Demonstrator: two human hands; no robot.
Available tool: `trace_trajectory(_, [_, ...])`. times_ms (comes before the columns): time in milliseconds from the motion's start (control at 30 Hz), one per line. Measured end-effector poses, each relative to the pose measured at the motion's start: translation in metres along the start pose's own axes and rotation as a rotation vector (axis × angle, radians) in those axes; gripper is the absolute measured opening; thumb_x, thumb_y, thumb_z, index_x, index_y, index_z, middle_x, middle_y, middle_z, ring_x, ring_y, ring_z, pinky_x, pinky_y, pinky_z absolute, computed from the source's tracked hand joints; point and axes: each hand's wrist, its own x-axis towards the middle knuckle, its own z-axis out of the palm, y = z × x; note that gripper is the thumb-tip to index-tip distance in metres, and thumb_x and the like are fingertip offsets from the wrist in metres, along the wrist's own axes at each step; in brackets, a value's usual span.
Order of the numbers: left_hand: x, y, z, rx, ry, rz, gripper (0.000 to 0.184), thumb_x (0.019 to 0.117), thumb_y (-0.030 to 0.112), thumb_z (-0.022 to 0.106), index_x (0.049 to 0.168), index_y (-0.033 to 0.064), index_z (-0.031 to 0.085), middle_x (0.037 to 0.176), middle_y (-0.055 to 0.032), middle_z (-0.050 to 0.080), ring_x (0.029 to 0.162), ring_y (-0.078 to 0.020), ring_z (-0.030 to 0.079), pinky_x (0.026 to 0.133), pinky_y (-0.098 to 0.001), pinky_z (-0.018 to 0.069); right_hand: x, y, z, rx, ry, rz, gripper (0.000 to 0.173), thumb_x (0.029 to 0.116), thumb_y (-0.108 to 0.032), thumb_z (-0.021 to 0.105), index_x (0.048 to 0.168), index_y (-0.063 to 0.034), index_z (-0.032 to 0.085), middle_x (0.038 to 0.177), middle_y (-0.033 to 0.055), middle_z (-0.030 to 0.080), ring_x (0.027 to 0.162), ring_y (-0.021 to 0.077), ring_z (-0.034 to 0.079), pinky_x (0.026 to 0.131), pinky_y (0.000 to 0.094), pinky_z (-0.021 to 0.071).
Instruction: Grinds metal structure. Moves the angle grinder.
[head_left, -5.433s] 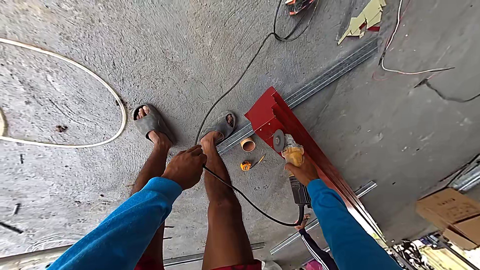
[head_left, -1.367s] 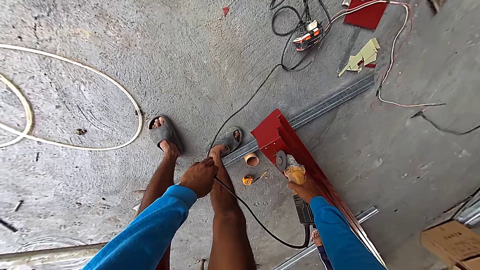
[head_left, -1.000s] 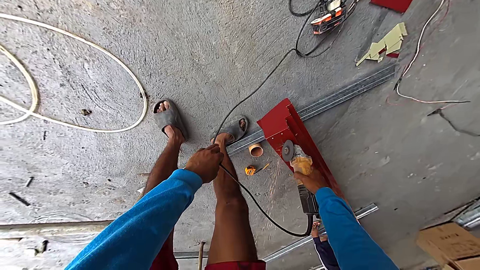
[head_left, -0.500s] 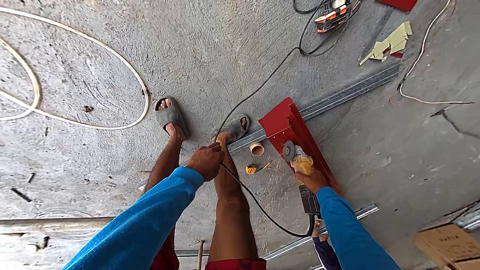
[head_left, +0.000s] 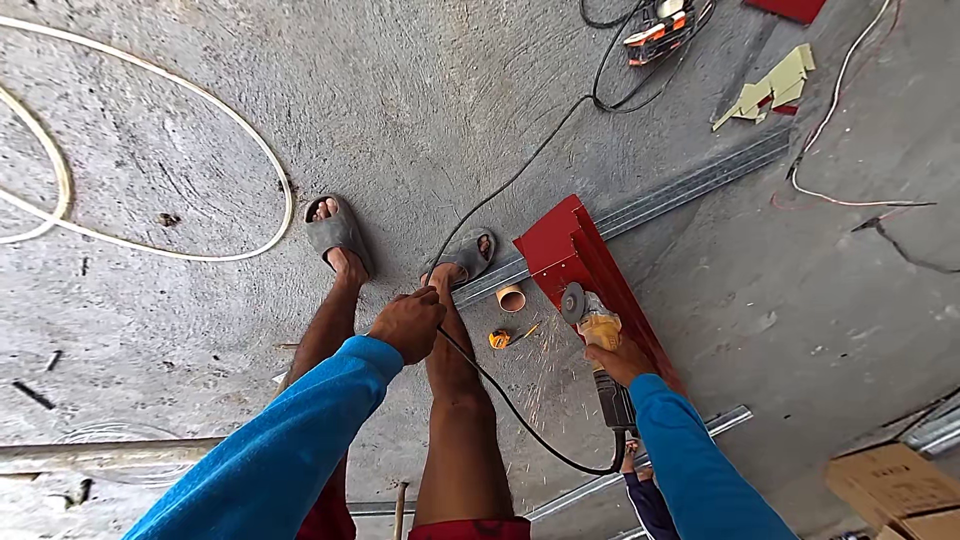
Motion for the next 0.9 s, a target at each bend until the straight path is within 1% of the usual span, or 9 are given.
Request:
trace_trajectory(133, [0.0010,-0.0003,-0.0008,0.017,-0.003,0.003,0.016,0.0975,0.014,0.061,0.107,0.0089,0.072,0.129,-0.0082,0.066,0.141,-0.0256,0.048,0.108,-0.0460,0.0465,0.0003,-0.0014,-0.0008,0.006,0.004,0.002,0.067,0.0886,-0.036,0.080,0.134,0.0063,0.056,0.123,0.0292,0.065,0.119,0.0430,0.062,0.103,0.0610,0.0456])
trace_trajectory(300, [0.0007,0.0008,-0.0012,0.014,0.001,0.003,0.016,0.0981,0.015,0.060,0.107,0.0083,0.072,0.130,-0.0084,0.066,0.141,-0.0256,0.048,0.108,-0.0466,0.0463,0.0028,0.0012,0.0000,0.002,-0.001,-0.004,0.068,0.0872,-0.036,0.081,0.134,0.0065,0.056,0.121,0.0284,0.066,0.117,0.0422,0.062,0.103,0.0608,0.0462])
trace_trajectory(433, [0.0003,0.0019,-0.0009,0.004,-0.009,-0.005,0.017,0.0987,0.014,0.059,0.109,0.0082,0.072,0.132,-0.0083,0.065,0.143,-0.0254,0.046,0.110,-0.0471,0.0447,-0.0006,0.0003,-0.0003,-0.005,0.001,-0.005,0.065,0.0870,-0.034,0.082,0.131,0.0066,0.057,0.119,0.0279,0.067,0.115,0.0417,0.063,0.102,0.0605,0.0468])
trace_trajectory(633, [0.0007,0.0027,0.0014,0.015,-0.017,-0.009,0.016,0.0986,0.015,0.059,0.107,0.0097,0.072,0.131,-0.0068,0.065,0.143,-0.0250,0.046,0.109,-0.0461,0.0453,0.0028,0.0069,0.0033,0.007,-0.006,-0.012,0.068,0.0868,-0.036,0.081,0.134,0.0050,0.056,0.121,0.0272,0.066,0.116,0.0408,0.063,0.102,0.0602,0.0469])
trace_trajectory(733, [0.0002,0.0040,0.0013,0.013,-0.022,-0.013,0.017,0.0984,0.014,0.060,0.109,0.0095,0.072,0.132,-0.0078,0.065,0.143,-0.0254,0.045,0.109,-0.0470,0.0454,0.0022,0.0056,0.0034,0.005,-0.013,-0.004,0.068,0.0880,-0.036,0.081,0.135,0.0065,0.055,0.122,0.0283,0.065,0.118,0.0422,0.062,0.103,0.0606,0.0458])
trace_trajectory(800, [0.0006,0.0037,0.0004,0.006,-0.032,-0.016,0.018,0.0986,0.014,0.060,0.110,0.0094,0.072,0.133,-0.0082,0.064,0.144,-0.0252,0.045,0.110,-0.0469,0.0447,0.0022,0.0050,0.0036,0.009,-0.011,-0.002,0.067,0.0878,-0.035,0.081,0.134,0.0062,0.055,0.122,0.0285,0.065,0.118,0.0424,0.062,0.103,0.0609,0.0458])
trace_trajectory(900, [0.0007,0.0034,0.0010,0.001,-0.020,-0.006,0.017,0.0980,0.013,0.060,0.110,0.0083,0.072,0.132,-0.0093,0.064,0.144,-0.0258,0.045,0.110,-0.0475,0.0449,0.0020,0.0044,0.0031,0.010,-0.011,0.015,0.068,0.0872,-0.036,0.081,0.135,0.0049,0.055,0.122,0.0286,0.065,0.118,0.0429,0.062,0.102,0.0613,0.0463])
